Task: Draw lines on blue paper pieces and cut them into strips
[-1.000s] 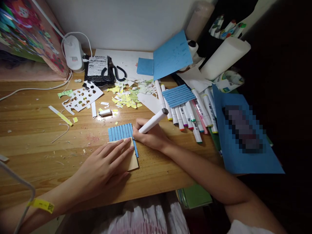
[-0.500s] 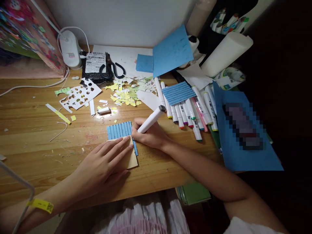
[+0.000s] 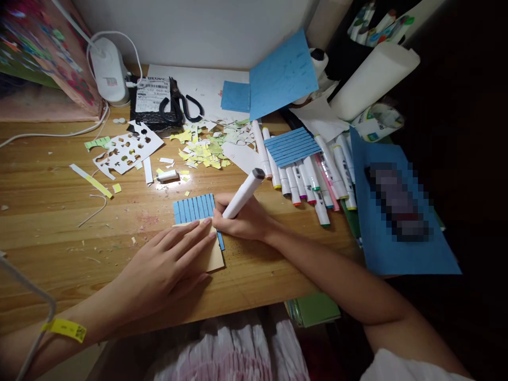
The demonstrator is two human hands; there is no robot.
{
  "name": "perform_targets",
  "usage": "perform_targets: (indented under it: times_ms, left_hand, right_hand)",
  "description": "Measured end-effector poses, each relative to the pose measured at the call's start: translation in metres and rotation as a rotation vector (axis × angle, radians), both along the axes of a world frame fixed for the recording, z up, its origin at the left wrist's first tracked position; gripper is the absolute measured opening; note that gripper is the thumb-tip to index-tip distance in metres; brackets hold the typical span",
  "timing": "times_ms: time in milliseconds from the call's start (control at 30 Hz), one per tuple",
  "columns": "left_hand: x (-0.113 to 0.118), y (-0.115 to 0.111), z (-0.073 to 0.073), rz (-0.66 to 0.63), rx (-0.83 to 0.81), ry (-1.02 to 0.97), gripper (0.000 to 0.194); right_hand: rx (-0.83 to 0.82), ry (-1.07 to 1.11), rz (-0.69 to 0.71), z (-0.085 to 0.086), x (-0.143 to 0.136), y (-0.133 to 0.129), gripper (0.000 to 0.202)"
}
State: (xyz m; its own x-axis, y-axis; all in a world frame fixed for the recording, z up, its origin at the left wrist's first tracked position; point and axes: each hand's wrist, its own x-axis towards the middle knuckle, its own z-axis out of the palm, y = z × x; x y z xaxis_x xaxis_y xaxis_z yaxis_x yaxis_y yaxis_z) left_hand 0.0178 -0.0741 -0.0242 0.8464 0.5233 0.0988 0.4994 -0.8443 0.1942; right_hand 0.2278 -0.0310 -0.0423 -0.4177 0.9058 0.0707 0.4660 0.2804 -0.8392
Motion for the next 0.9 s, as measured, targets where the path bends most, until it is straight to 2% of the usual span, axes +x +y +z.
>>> perform_targets:
  times_ms: [600,900]
  left_hand:
    - [0.0000,-0.0002,-0.0011,-0.012,0.012,-0.029,0.050]
    - [-0.0007,0.0002,-0.0005,-0.010,0.015,-0.029,0.050]
  right_hand:
    - [0.090,0.014,0.262,-0.0010,0.0020,-0.0013,0.025]
    - [0.065,0.013,0.353,-0.0030,0.0038,0.0004,0.022]
